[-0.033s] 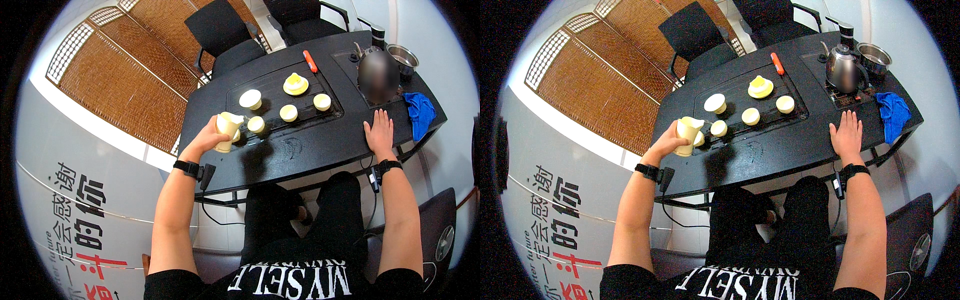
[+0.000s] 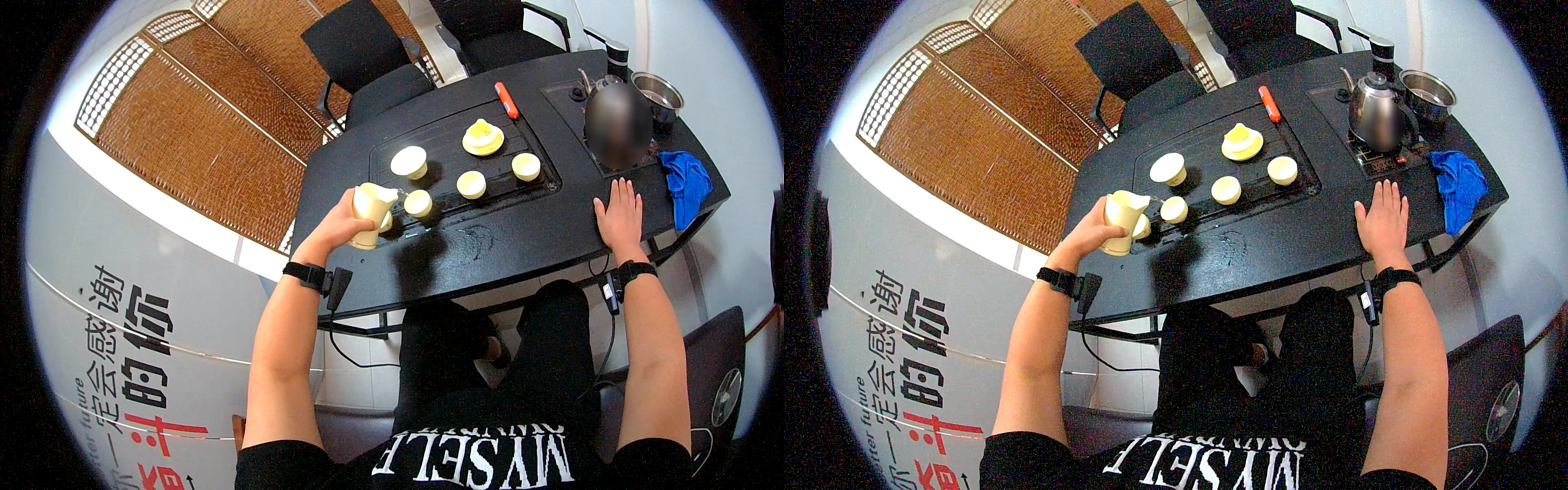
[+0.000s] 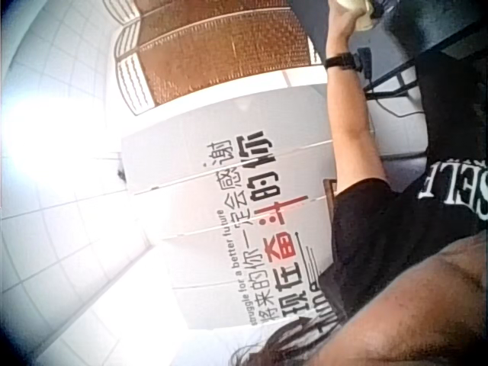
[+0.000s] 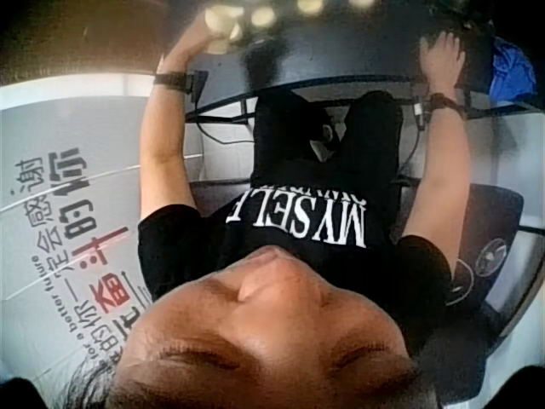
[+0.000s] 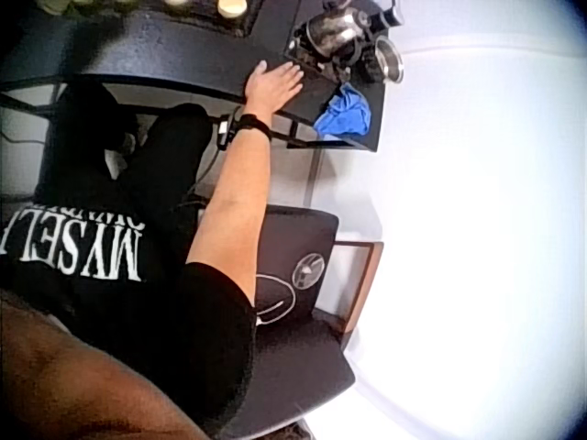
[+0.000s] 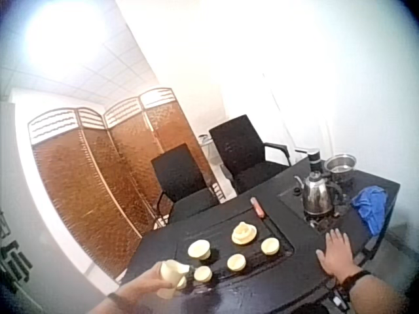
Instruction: The person prepares and pours tea by lifting a pitcher and pouring the liquid into several small tea cups arranged on a black tray, then wipes the tray surface with a blue cloth.
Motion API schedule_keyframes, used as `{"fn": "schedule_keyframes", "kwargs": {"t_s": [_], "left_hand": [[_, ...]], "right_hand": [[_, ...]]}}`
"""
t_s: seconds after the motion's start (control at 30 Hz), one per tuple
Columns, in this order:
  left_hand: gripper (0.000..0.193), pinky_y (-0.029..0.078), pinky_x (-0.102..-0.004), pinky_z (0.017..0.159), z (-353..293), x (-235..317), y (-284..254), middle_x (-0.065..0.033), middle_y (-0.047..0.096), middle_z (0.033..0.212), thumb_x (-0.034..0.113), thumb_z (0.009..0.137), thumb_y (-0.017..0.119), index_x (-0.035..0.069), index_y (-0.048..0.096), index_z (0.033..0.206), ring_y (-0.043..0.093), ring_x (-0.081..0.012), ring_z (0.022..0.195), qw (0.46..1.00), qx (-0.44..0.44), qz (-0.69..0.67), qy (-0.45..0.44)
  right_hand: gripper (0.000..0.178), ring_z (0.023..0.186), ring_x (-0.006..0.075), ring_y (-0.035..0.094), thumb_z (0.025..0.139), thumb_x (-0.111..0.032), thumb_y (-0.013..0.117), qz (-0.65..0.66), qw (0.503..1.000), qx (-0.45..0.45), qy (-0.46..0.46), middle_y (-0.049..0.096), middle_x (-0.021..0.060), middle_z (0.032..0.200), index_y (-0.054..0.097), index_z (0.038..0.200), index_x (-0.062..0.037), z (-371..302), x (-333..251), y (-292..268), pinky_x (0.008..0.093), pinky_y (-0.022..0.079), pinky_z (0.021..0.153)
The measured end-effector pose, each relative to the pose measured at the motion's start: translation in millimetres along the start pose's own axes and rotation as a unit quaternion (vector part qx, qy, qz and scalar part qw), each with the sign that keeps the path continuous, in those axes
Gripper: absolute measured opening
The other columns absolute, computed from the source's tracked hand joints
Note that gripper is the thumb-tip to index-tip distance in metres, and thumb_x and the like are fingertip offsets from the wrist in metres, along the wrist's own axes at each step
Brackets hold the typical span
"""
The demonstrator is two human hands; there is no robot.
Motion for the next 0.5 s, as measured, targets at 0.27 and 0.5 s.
{"fn": "schedule_keyframes", "kwargs": {"t_s": [0.27, 0.5], "left_hand": [[0.076, 0.045, -0.035, 0.099, -3.1, 3.9, -1.8, -0.0179, 0.06, 0.12, 0.017, 0.068, 0.076, -0.002, 0.043, 0.134, 0.059, -0.0277, 0.112, 1.0, 0.007, -0.006, 0.003], [0.075, 0.045, -0.035, 0.099, -1.7, -1.1, -2.3, -0.017, 0.06, 0.119, 0.017, 0.068, 0.076, -0.001, 0.044, 0.133, 0.058, -0.0268, 0.112, 1.0, 0.008, -0.005, 0.006]], "right_hand": [[0.067, 0.149, 0.0272, 0.023, 0.1, -0.044, 0.044, -0.002, 1.0, -0.001, 0.0, 0.032, 0.0145, 0.157, 0.035, 0.149, 0.0, 2.0, 1.6, 3.7, 0.0448, 0.016, 0.121], [0.067, 0.148, 0.0276, 0.023, 0.1, -0.044, 0.044, -0.005, 1.0, 0.007, -0.005, 0.032, 0.015, 0.157, 0.035, 0.149, 0.0003, 3.1, 3.1, 7.4, 0.0449, 0.016, 0.121]]}}
Point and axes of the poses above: each hand's wrist, its own z-axis towards the middle knuckle, its own y-axis out of the palm, x = y × z, the point moved 6 cm from there along z, towards the middle knuckle
